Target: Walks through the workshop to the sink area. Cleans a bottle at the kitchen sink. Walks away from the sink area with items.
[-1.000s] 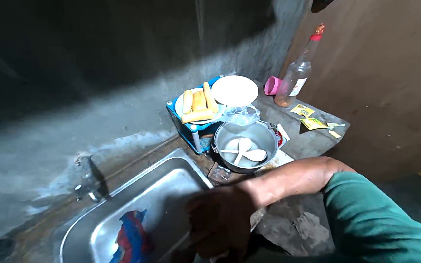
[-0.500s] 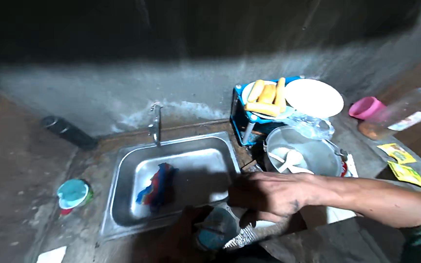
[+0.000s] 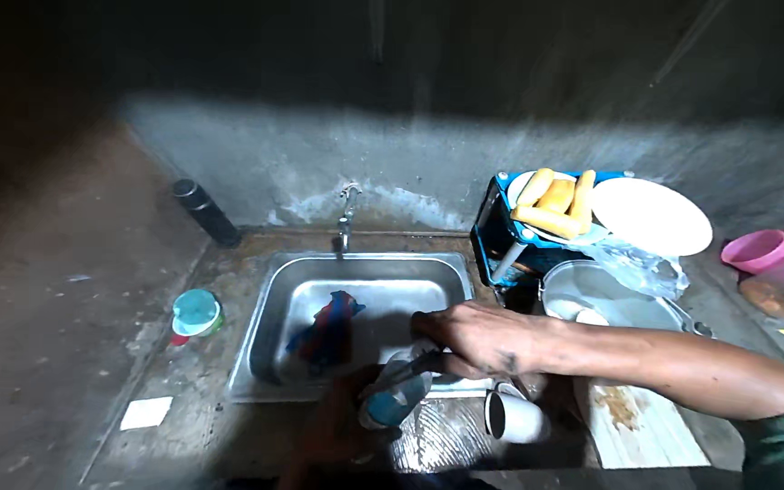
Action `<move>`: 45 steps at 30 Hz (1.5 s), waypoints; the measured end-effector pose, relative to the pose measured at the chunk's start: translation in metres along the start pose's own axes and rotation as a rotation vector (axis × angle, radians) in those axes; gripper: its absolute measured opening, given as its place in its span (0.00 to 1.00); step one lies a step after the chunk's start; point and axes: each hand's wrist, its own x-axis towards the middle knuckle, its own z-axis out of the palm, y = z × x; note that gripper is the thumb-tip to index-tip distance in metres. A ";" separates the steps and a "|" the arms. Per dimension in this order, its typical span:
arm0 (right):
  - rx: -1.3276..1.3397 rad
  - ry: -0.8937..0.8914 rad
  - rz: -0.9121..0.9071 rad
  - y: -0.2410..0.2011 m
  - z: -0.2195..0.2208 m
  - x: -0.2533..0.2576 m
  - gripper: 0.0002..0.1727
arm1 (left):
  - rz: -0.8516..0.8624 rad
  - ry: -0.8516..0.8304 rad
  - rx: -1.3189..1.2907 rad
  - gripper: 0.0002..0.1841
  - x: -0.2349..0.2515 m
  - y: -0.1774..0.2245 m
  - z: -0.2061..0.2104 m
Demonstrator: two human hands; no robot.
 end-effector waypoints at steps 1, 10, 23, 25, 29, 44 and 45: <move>0.004 -0.002 -0.035 -0.001 0.000 0.004 0.18 | 0.016 0.001 -0.009 0.37 -0.002 -0.003 -0.004; 0.102 -0.150 -0.560 0.011 -0.009 0.042 0.09 | 0.156 -0.113 -0.119 0.37 -0.016 -0.032 -0.044; 0.466 0.189 0.287 0.093 0.004 0.181 0.18 | -0.211 0.373 0.123 0.53 0.060 -0.132 -0.080; 0.197 0.312 0.343 0.110 0.002 0.199 0.20 | -0.298 0.460 0.099 0.48 0.081 -0.149 -0.086; -0.033 0.347 0.548 0.112 0.009 0.222 0.28 | -0.395 0.524 -0.025 0.46 0.116 -0.196 -0.089; 0.061 0.431 0.500 0.119 0.012 0.223 0.15 | -0.311 0.490 -0.066 0.39 0.173 -0.201 -0.053; 0.076 0.443 0.487 0.123 0.014 0.223 0.15 | -0.306 0.490 -0.048 0.38 0.175 -0.196 -0.052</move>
